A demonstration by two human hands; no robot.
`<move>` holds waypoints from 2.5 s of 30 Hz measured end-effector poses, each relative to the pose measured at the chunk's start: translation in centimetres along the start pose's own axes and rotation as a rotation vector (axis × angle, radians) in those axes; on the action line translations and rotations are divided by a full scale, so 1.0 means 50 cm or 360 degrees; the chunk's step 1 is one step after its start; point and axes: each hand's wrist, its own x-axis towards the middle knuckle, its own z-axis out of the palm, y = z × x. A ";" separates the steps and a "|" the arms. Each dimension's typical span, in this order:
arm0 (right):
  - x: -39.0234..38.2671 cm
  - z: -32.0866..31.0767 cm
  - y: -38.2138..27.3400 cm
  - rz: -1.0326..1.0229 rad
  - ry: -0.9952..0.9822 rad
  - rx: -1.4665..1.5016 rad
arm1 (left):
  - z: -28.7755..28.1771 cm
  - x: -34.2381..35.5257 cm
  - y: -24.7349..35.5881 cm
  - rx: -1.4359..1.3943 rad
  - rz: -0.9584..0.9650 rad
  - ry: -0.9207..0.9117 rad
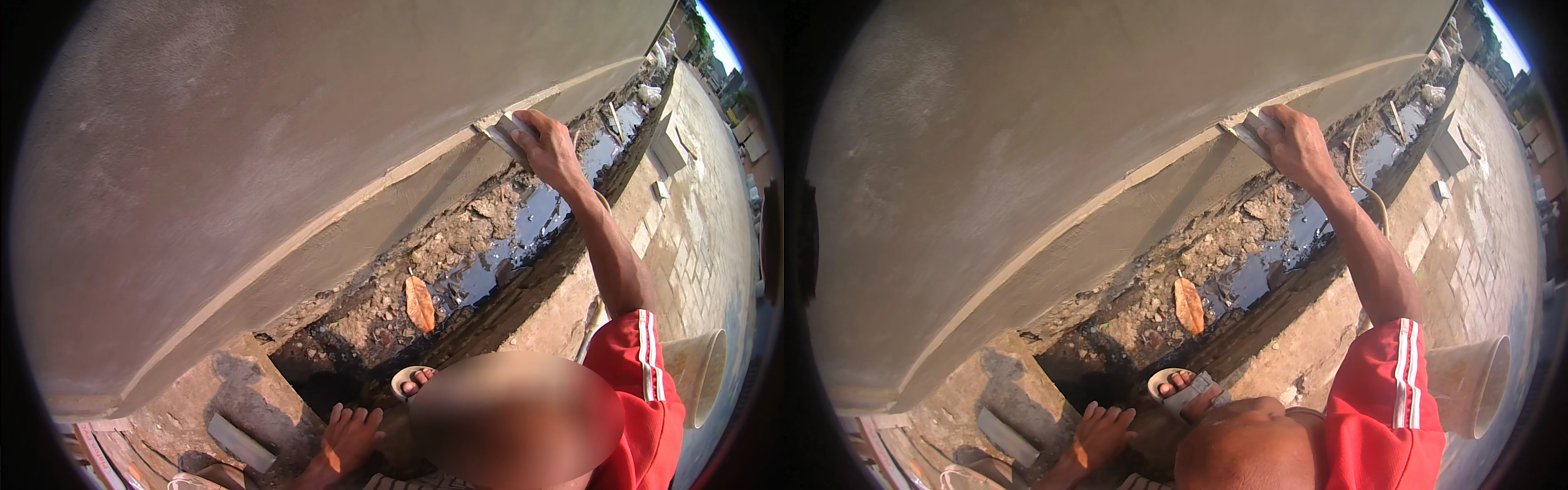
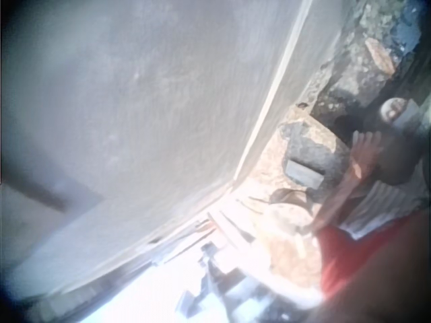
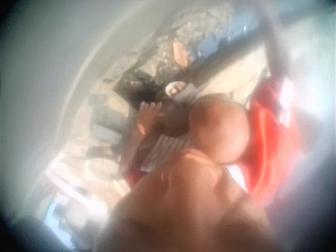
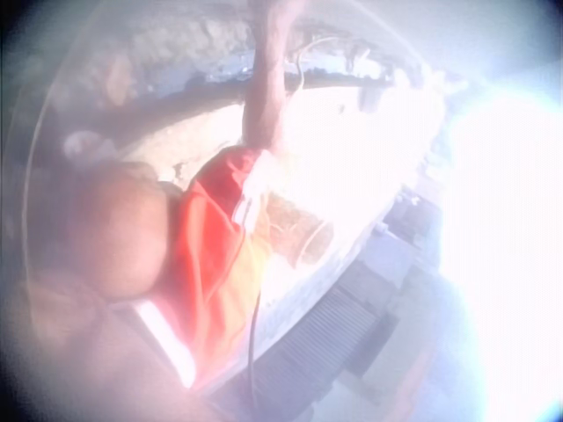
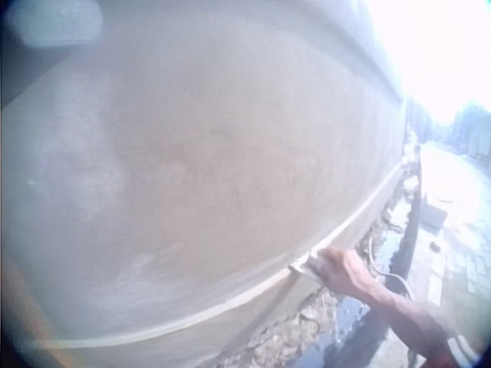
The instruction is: The person applies and smooths wet plaster along a wall edge using a trowel. He repeatedly scoops plaster from a bucket and spreads it evenly along the wall's lower edge, smoothing the surface in continuous strokes.
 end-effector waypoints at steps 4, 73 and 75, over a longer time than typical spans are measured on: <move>-0.050 0.021 -0.094 -0.0079 -0.0082 0.0108 | 0.000 0.003 0.001 0.0045 0.0023 0.0000; -0.157 0.293 -0.068 0.0177 0.0505 0.1149 | 0.004 -0.028 0.018 -0.0006 -0.0012 0.0028; -0.178 0.338 -0.043 -0.0045 0.0596 0.0758 | 0.007 -0.023 0.021 0.0036 0.0001 0.0029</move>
